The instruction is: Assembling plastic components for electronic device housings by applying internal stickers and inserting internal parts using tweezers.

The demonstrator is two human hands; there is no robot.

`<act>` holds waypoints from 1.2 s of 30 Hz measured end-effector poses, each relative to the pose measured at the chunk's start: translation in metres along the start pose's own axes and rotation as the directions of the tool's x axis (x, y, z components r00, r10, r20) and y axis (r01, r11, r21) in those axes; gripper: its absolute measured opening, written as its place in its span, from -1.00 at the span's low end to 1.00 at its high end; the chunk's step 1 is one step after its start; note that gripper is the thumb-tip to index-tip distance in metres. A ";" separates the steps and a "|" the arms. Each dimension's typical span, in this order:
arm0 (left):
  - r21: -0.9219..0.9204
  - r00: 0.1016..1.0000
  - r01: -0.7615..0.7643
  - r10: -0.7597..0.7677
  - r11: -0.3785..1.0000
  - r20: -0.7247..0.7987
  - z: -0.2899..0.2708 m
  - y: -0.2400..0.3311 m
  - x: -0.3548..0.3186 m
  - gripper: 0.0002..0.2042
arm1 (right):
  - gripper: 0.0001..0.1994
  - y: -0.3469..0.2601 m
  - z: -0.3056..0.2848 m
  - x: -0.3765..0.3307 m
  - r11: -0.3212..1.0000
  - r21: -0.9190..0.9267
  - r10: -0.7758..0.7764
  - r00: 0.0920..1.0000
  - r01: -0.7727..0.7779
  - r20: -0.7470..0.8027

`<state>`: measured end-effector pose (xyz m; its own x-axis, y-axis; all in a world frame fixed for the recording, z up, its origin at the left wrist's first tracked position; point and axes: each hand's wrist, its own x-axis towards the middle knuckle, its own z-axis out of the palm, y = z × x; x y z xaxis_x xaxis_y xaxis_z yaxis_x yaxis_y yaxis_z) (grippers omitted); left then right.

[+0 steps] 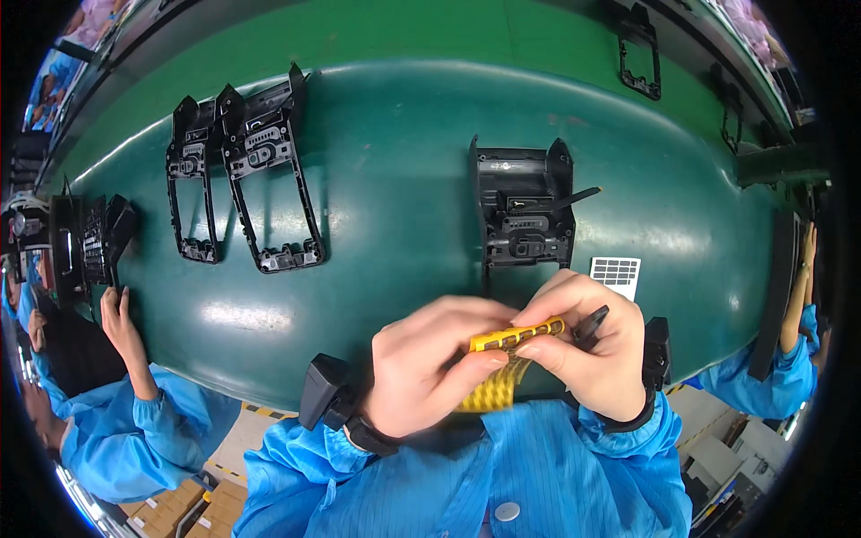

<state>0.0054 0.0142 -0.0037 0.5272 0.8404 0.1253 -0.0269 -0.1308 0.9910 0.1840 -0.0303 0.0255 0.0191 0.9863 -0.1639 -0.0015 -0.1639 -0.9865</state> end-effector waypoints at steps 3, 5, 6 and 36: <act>-0.264 0.967 0.123 -0.175 0.957 -0.184 0.011 0.004 -0.002 -0.81 | -0.84 0.001 -0.002 -0.001 1.000 0.012 -0.022 1.000 0.022 0.003; -0.012 0.999 -0.047 0.047 0.999 -0.012 0.003 -0.001 -0.001 -0.82 | -0.85 0.003 -0.004 -0.002 0.999 0.000 -0.043 0.999 0.043 -0.010; -0.011 0.999 -0.048 0.048 0.999 -0.012 0.004 -0.002 -0.001 -0.82 | -0.85 0.003 -0.005 -0.002 0.998 -0.007 -0.061 0.998 0.060 -0.012; -0.195 0.999 -0.009 0.015 0.981 0.031 -0.002 -0.016 -0.005 -0.89 | -0.87 0.003 -0.007 -0.001 0.980 0.111 0.159 0.985 -0.166 0.068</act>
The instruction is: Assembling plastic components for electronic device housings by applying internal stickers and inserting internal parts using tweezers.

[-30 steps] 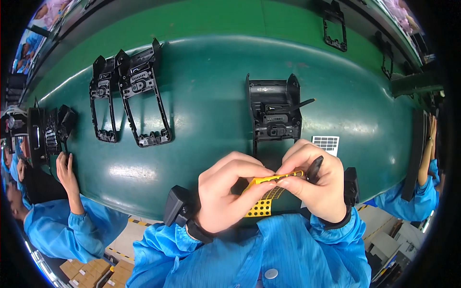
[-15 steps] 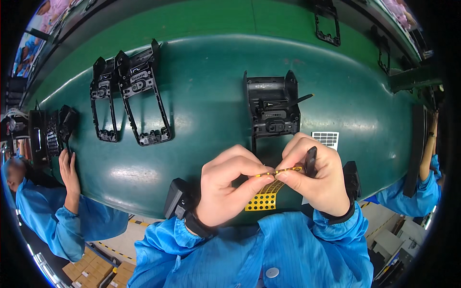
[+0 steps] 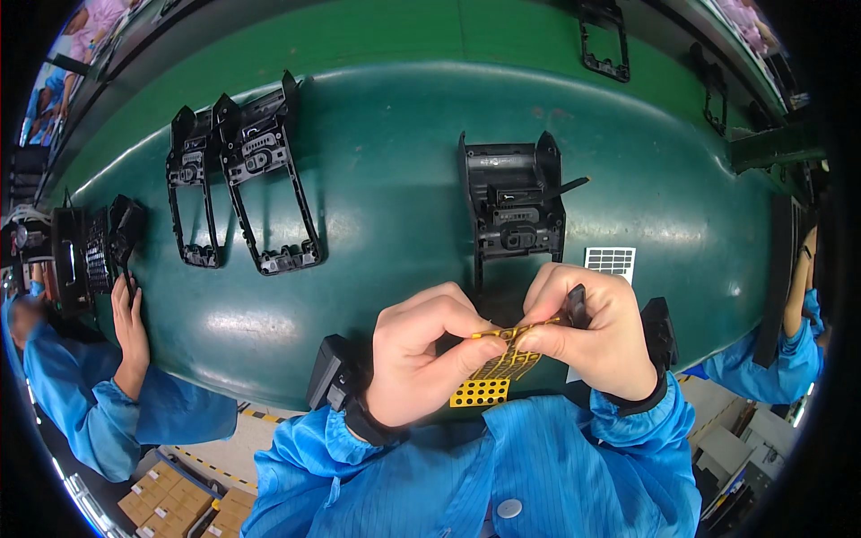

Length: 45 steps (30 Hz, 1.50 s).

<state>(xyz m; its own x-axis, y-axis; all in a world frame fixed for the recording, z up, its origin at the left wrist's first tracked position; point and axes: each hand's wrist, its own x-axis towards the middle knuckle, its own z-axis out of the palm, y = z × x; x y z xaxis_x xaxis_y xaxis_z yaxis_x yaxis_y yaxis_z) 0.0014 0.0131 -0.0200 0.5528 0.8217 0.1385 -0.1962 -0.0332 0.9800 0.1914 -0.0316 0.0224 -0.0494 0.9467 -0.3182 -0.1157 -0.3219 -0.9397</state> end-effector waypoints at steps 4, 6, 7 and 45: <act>-0.046 0.994 0.084 -0.086 0.995 -0.061 0.004 0.003 0.004 -0.90 | -0.87 -0.007 -0.002 0.004 0.999 0.019 0.035 0.999 -0.035 -0.008; -0.030 0.977 0.208 -0.209 0.978 -0.037 0.007 0.010 0.005 -0.91 | -0.87 -0.008 -0.004 0.007 0.997 -0.050 0.065 0.998 -0.066 -0.019; -0.029 0.978 0.202 -0.203 0.979 -0.038 0.007 0.010 0.005 -0.91 | -0.87 -0.011 -0.005 0.008 0.997 -0.054 0.060 0.998 -0.060 -0.017; -0.168 0.936 0.268 -0.297 0.949 -0.187 0.015 0.006 -0.001 -0.92 | -0.87 0.031 -0.213 -0.098 0.642 -0.735 -0.535 0.560 -0.218 -0.633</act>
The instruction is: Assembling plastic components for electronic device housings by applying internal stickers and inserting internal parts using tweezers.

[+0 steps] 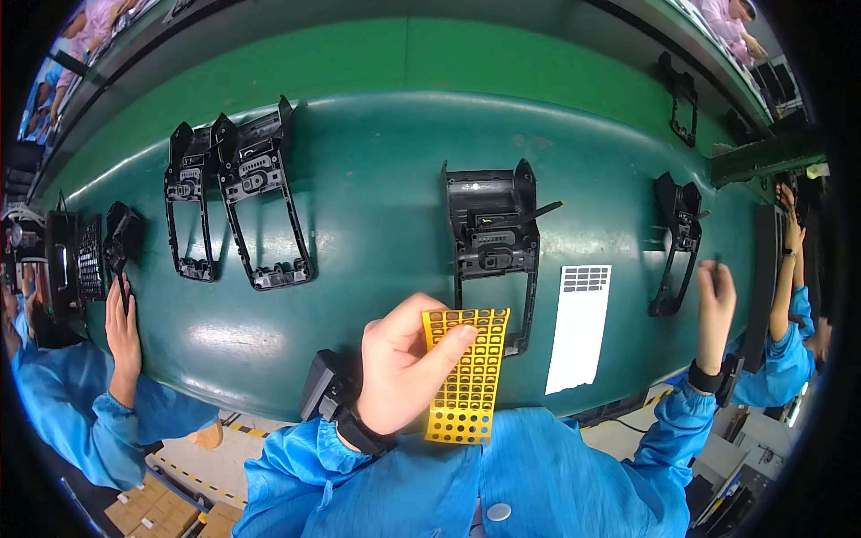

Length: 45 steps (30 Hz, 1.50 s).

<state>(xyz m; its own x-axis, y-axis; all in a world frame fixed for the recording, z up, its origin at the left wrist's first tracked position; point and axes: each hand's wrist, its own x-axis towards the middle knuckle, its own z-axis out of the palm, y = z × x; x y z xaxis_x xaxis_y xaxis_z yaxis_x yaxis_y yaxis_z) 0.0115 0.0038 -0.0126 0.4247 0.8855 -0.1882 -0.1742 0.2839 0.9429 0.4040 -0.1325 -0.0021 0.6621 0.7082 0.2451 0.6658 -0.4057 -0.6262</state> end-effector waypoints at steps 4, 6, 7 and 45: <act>0.116 0.999 -0.047 0.048 0.992 -0.009 0.001 -0.003 -0.002 -0.91 | -0.70 -0.073 0.006 -0.010 0.801 0.594 0.081 0.997 -0.074 0.015; 0.198 0.993 -0.111 0.118 0.974 -0.020 0.000 -0.002 -0.002 -0.91 | -0.62 -0.111 0.028 -0.012 0.872 0.466 -0.178 0.984 0.151 0.015; 0.198 0.993 -0.109 0.114 0.974 -0.012 0.001 -0.002 -0.002 -0.91 | -0.56 -0.117 0.031 -0.017 0.865 0.488 -0.165 0.985 0.117 0.056; 0.315 0.985 -0.169 0.172 0.934 0.018 -0.003 -0.001 0.000 -0.89 | -0.79 -0.185 0.094 -0.059 0.485 0.817 -0.145 0.893 -0.312 0.427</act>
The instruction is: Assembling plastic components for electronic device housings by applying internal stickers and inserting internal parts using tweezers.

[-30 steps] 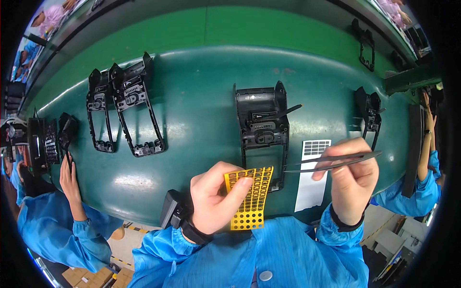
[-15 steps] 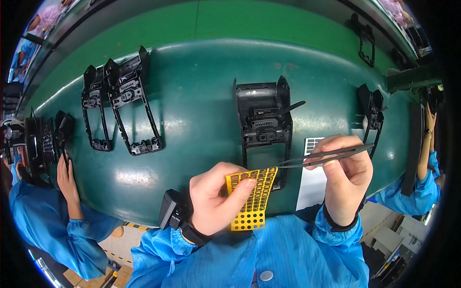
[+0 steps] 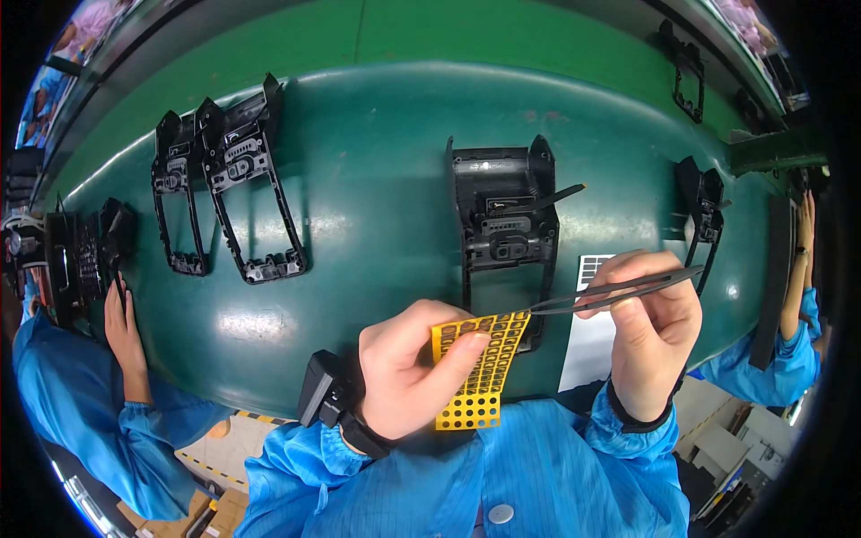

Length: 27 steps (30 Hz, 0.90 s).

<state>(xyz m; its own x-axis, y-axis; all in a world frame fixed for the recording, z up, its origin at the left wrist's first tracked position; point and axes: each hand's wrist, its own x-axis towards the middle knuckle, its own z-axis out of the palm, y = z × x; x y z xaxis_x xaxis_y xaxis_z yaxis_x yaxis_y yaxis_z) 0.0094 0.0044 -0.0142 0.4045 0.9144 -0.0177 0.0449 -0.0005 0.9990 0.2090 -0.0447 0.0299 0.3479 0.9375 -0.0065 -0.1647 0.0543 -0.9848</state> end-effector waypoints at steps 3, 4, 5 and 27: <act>-0.024 1.000 0.009 -0.009 1.000 -0.004 0.000 0.001 0.000 -0.89 | -0.79 0.000 0.000 0.000 1.000 -0.008 -0.009 1.000 0.009 0.003; -0.024 1.000 0.011 -0.011 1.000 -0.004 0.001 0.001 0.001 -0.89 | -0.79 0.000 0.000 0.001 1.000 -0.014 -0.015 1.000 0.015 -0.001; -0.022 1.000 0.010 -0.010 1.000 -0.004 0.001 0.001 0.001 -0.89 | -0.79 0.000 0.000 0.001 1.000 -0.014 -0.014 1.000 0.014 -0.001; 0.003 0.977 0.043 -0.043 0.999 0.211 -0.002 0.006 0.005 -0.93 | -0.82 0.031 -0.003 0.024 0.997 -0.074 0.025 0.999 -0.028 -0.039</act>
<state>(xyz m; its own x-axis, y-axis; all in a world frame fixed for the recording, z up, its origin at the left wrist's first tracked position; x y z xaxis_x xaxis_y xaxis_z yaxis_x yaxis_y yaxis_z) 0.0099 0.0094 -0.0080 0.5855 0.8077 -0.0690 0.0650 0.0380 0.9972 0.2153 -0.0214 -0.0016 0.3795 0.9244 -0.0378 -0.1060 0.0028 -0.9944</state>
